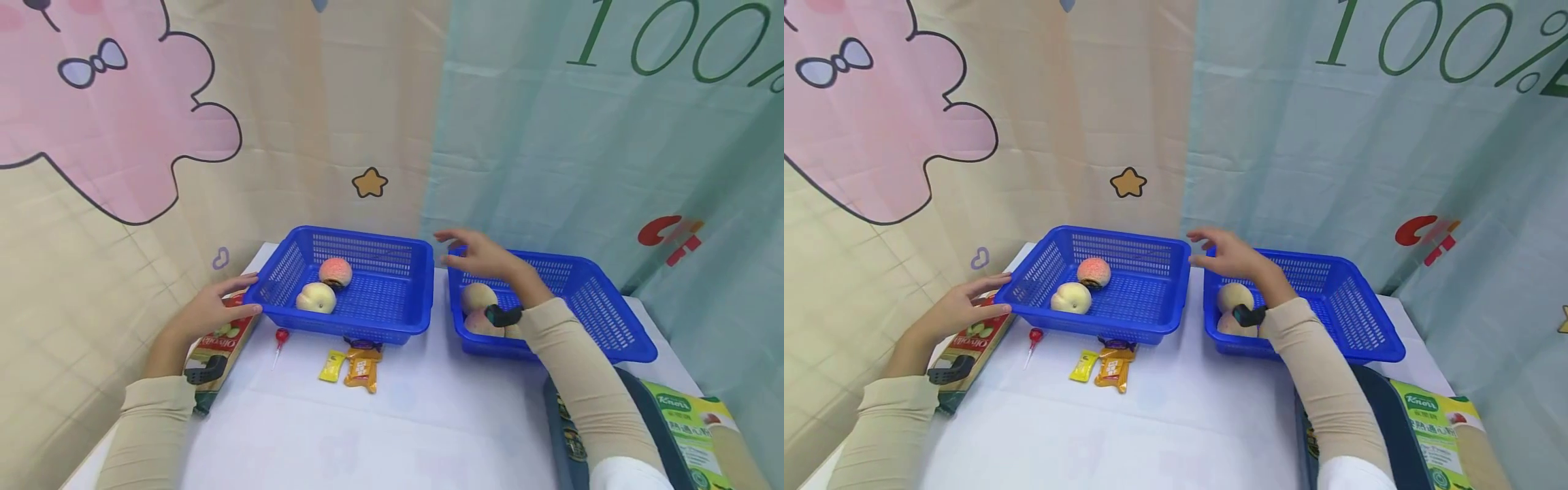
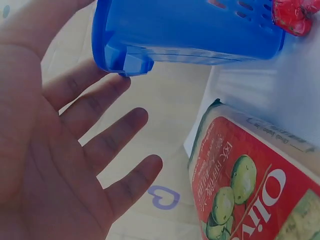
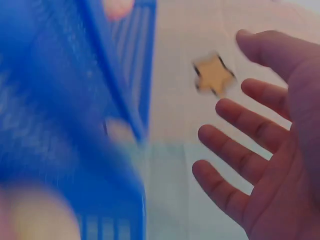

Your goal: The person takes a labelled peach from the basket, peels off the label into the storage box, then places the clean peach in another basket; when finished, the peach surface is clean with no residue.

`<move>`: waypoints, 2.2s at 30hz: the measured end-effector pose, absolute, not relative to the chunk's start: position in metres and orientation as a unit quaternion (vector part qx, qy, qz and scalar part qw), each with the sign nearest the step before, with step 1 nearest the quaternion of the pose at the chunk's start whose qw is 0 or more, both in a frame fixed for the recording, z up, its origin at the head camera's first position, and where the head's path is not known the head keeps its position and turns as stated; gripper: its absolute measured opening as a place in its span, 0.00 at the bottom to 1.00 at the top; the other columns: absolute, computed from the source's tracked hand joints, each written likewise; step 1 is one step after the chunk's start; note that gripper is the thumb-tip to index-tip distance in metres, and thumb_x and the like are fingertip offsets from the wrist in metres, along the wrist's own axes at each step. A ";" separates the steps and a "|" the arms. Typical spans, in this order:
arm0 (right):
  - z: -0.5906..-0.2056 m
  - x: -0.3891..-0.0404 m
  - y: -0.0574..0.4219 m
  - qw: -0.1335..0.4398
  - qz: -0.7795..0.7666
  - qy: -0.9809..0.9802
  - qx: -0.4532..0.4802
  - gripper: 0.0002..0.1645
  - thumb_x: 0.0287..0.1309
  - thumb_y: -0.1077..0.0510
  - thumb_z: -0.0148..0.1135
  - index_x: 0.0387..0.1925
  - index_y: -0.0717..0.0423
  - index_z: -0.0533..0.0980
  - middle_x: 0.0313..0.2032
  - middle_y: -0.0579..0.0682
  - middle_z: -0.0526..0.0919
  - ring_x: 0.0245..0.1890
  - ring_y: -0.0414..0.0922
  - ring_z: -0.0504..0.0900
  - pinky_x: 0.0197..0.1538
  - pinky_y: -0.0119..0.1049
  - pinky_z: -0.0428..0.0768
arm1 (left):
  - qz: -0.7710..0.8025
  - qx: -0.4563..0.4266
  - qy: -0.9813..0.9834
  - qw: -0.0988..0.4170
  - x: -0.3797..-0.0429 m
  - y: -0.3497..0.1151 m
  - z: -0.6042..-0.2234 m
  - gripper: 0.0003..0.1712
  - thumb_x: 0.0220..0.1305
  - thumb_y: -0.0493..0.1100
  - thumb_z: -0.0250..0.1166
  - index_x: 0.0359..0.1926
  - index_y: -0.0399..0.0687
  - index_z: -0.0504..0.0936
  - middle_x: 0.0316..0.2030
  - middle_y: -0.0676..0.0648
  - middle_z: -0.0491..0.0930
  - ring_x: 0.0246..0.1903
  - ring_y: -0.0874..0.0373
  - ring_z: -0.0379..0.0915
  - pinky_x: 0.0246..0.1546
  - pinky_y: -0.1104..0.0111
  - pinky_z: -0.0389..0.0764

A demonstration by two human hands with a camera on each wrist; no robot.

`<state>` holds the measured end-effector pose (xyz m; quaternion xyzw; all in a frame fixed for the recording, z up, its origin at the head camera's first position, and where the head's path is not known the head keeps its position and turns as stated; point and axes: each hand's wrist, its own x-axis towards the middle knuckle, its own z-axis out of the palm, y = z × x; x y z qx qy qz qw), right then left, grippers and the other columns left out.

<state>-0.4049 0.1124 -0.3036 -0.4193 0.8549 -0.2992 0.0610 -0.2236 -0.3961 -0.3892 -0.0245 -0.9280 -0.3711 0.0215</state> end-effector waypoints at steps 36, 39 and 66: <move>-0.376 -0.427 -0.109 0.148 -0.146 0.902 -0.378 0.34 0.64 0.54 0.70 0.67 0.41 0.64 0.60 0.50 0.73 0.59 0.47 0.72 0.65 0.47 0.73 | -0.384 -0.022 -0.922 0.035 -0.220 -0.391 -0.391 0.46 0.65 0.57 0.70 0.76 0.44 0.63 0.74 0.33 0.58 0.69 0.28 0.56 0.56 0.36 0.72; -0.375 -0.426 -0.107 0.144 -0.160 0.901 -0.377 0.38 0.63 0.55 0.72 0.69 0.49 0.62 0.62 0.52 0.73 0.62 0.48 0.72 0.67 0.46 0.71 | -0.383 -0.021 -0.923 0.032 -0.222 -0.391 -0.392 0.46 0.65 0.59 0.70 0.76 0.45 0.63 0.74 0.34 0.58 0.69 0.29 0.56 0.57 0.36 0.72; -0.330 -0.307 0.081 0.145 -0.353 0.761 -0.524 0.36 0.52 0.59 0.70 0.61 0.48 0.66 0.53 0.46 0.77 0.51 0.45 0.78 0.50 0.42 0.83 | -0.372 -0.037 -0.927 0.028 -0.219 -0.390 -0.396 0.47 0.67 0.57 0.68 0.76 0.39 0.60 0.72 0.26 0.57 0.67 0.24 0.57 0.55 0.32 0.70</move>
